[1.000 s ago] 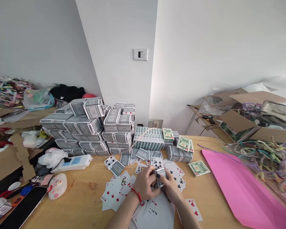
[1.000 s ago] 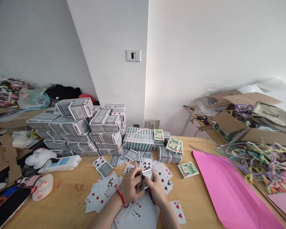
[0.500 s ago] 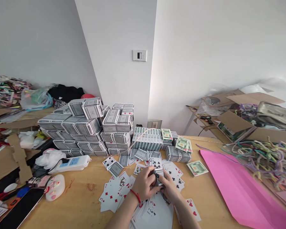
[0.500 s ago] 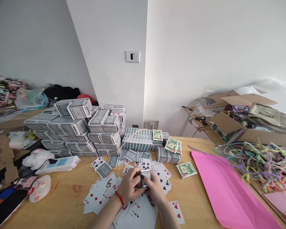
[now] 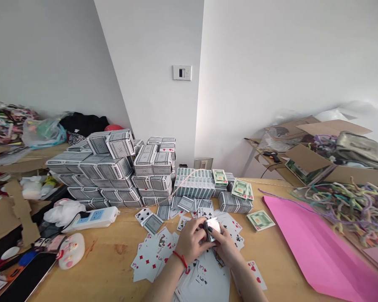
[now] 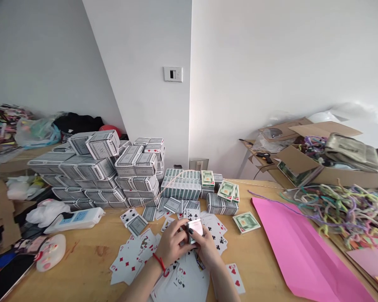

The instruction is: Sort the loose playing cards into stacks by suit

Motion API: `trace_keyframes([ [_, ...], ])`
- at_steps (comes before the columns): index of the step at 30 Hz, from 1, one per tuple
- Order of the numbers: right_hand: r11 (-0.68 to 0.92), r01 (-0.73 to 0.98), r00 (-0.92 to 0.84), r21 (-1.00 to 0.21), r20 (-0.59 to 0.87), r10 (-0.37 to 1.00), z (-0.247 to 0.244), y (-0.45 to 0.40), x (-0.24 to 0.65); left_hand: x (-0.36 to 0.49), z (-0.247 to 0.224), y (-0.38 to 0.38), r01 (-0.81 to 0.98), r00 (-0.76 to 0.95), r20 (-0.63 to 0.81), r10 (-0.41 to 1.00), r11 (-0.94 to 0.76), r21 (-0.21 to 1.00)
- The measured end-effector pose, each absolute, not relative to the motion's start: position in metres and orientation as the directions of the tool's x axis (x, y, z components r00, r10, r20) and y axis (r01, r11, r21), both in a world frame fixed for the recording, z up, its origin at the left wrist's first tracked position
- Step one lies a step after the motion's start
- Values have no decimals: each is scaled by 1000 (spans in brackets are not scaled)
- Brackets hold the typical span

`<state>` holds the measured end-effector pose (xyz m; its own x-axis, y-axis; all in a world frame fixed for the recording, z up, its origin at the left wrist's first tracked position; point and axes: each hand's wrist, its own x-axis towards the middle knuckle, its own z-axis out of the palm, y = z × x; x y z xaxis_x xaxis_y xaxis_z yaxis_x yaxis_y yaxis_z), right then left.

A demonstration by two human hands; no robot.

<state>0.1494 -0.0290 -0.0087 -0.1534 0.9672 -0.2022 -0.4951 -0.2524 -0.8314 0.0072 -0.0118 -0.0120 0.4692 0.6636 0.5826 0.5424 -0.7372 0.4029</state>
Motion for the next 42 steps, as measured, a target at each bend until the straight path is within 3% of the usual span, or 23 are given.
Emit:
trace_keyframes([
  [6, -204, -462, -177, -863, -136, 975, -3, -29, 148, 10, -8, -13, 565, 431, 588, 685, -713, 415],
  [15, -201, -434, -102, -878, -173, 980, -10, -29, 152, 7, -6, -13, 538, 466, 546, 696, -713, 450],
  [19, -149, -419, -52, -896, -140, 989, -8, -29, 154, 8, 3, -16, 391, 420, 474, 774, -626, 675],
  [21, -109, -376, -24, -920, -108, 994, -6, -26, 155, 9, 8, -14, 234, 334, 362, 870, -449, 862],
  [23, -79, -318, -20, -945, -76, 997, -5, -21, 157, 11, 10, -10, 15, 303, 148, 941, -160, 987],
  [26, -39, -247, -59, -968, -25, 998, -1, -15, 160, 9, 11, -3, -228, 479, -136, 867, 273, 935],
  [29, -51, -208, -130, -977, -24, 991, 6, -16, 162, -1, 12, -1, -309, 646, -168, 744, 457, 834],
  [36, -65, -130, -291, -989, -25, 956, 16, -24, 161, -23, 20, -8, -190, 804, -210, 557, 575, 796],
  [42, 35, -21, -170, -999, 38, 985, 17, -15, 158, -23, 13, -4, -183, 687, -159, 709, 380, 907],
])
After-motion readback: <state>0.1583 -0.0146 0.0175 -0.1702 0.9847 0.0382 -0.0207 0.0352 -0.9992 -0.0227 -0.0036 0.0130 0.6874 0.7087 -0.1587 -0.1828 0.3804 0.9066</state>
